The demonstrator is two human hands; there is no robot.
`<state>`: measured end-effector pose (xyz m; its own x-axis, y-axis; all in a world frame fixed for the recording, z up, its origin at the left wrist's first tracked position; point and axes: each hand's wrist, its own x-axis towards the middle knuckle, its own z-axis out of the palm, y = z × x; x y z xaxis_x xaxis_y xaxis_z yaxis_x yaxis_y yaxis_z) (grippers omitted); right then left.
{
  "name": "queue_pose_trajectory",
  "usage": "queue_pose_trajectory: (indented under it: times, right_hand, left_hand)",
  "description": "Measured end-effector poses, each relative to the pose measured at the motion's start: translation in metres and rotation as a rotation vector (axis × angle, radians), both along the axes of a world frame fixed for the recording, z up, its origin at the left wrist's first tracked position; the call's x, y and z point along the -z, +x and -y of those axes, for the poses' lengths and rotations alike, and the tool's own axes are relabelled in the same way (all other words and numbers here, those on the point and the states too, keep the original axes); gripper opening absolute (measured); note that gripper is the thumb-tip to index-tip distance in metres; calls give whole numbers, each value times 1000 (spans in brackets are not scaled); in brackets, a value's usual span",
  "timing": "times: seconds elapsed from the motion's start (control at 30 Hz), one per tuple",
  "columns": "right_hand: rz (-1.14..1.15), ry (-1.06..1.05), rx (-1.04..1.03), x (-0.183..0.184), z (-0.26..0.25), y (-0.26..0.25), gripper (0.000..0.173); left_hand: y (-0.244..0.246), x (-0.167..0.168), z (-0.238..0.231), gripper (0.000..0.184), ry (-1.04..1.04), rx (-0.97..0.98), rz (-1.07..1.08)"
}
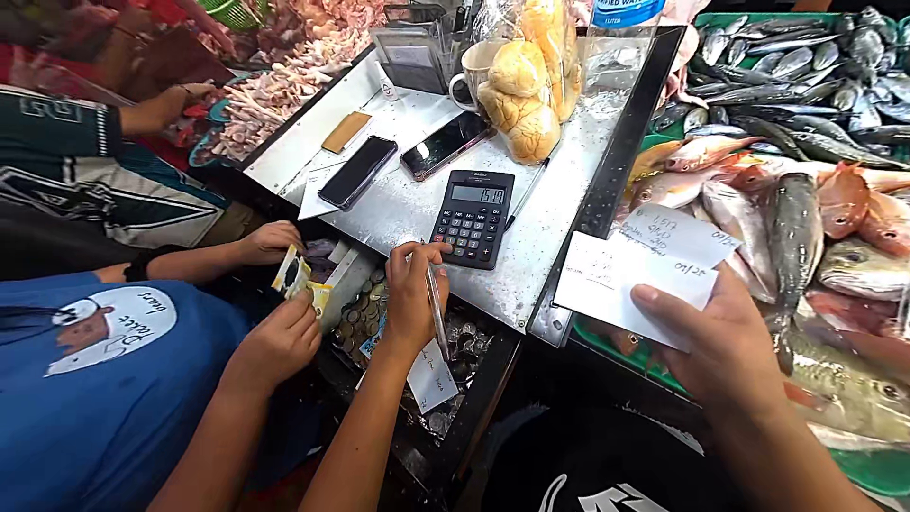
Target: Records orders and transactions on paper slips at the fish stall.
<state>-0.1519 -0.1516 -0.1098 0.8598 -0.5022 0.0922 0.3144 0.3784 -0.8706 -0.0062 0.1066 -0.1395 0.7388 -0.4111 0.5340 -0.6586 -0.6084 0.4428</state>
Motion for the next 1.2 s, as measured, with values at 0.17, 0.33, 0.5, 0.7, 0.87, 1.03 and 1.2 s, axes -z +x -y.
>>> queue_pose_trajectory:
  times: [0.17, 0.33, 0.5, 0.7, 0.87, 1.03, 1.2]
  right_hand:
    - [-13, -6, 9, -2, 0, 0, 47]
    - [-4, -4, 17, 0, 0, 0, 48]
    - [-3, -3, 20, 1, 0, -1, 49]
    - [1, 8, 24, 2, -1, 1, 48]
    - [2, 4, 19, 2, 0, -1, 48]
    - [1, 10, 15, 4, 1, -2, 48]
    - [0, 11, 1, 2, 2, -1, 48]
  left_hand:
    - [6, 0, 9, 10, 43, 74, 1]
    - [15, -3, 10, 17, 92, 93, -3]
    - [17, -4, 7, 19, 93, 26, 1]
    - [18, -6, 27, 18, 107, 177, -16]
    - [12, -5, 14, 22, 56, 73, 79]
    - [4, 3, -3, 22, 101, -18, 99]
    - [-2, 3, 9, 19, 41, 112, 130]
